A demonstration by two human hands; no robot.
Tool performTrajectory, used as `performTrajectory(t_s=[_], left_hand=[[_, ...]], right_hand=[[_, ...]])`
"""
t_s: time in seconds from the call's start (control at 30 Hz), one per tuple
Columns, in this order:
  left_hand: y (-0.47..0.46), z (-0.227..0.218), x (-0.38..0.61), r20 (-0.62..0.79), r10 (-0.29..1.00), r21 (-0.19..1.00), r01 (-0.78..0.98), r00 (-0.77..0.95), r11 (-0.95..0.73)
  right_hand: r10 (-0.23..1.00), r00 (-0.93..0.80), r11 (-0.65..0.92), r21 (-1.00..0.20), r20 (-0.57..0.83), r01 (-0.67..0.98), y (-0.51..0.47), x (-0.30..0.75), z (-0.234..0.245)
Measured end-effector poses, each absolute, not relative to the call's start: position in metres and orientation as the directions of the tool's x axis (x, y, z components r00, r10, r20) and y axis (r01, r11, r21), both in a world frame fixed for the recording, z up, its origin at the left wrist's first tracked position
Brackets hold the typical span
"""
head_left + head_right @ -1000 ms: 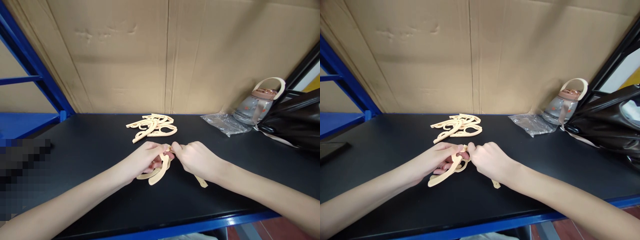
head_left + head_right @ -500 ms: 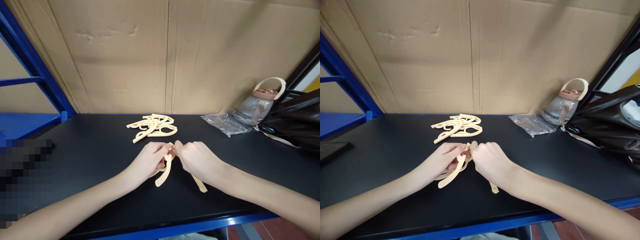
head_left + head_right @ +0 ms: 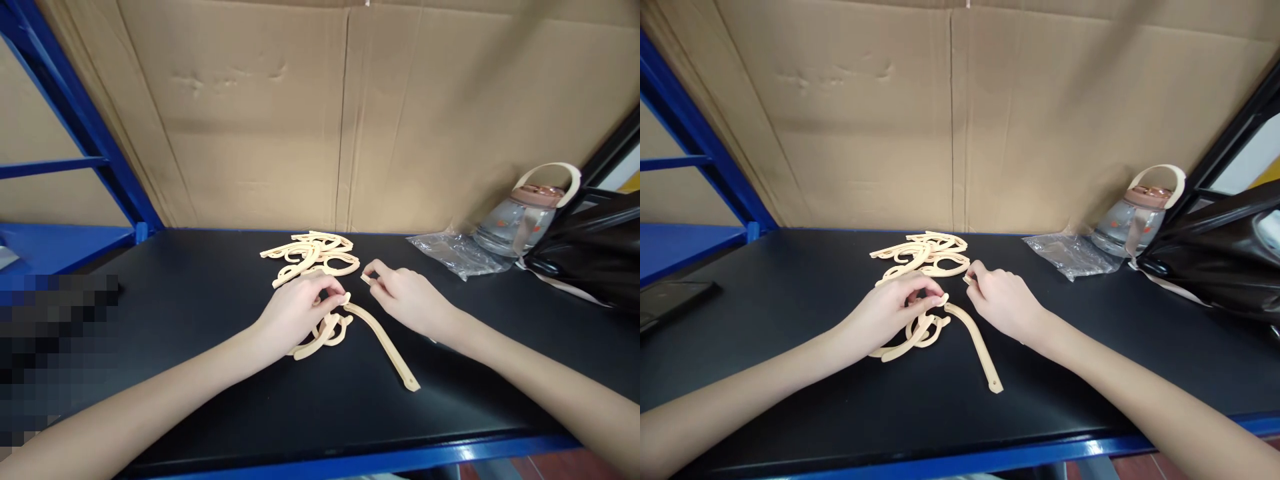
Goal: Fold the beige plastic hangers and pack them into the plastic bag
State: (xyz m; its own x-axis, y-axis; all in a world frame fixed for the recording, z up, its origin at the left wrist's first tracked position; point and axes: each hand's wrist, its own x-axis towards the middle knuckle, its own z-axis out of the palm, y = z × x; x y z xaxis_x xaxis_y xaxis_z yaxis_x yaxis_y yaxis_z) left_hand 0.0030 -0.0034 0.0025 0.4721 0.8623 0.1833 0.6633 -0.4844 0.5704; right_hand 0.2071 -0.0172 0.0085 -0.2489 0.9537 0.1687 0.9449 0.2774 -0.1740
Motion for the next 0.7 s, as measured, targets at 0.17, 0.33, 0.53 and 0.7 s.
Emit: performTrajectory(t_s=[0.17,0.33,0.53,0.7], left_hand=[[0.024,0.003,-0.006,0.338,0.824,0.239,0.806,0.454,-0.542],[0.068,0.004,-0.012,0.267,0.883,0.054,0.909,0.386,-0.413],[0.089,0.002,-0.017,0.250,0.904,0.111,0.917,0.347,-0.383],[0.078,0.022,-0.029,0.392,0.866,0.210,0.886,0.310,-0.413]], right_hand=[[0.947,-0.286,0.315,-0.268,0.143,0.910,-0.008,0.214,0.001],[0.920,-0.370,0.392,-0.287,0.131,0.874,-0.005,0.217,0.000],[0.930,-0.348,0.367,-0.272,0.119,0.889,-0.009,0.217,0.003],[0.930,-0.326,0.364,-0.293,0.172,0.884,-0.008,0.219,0.006]])
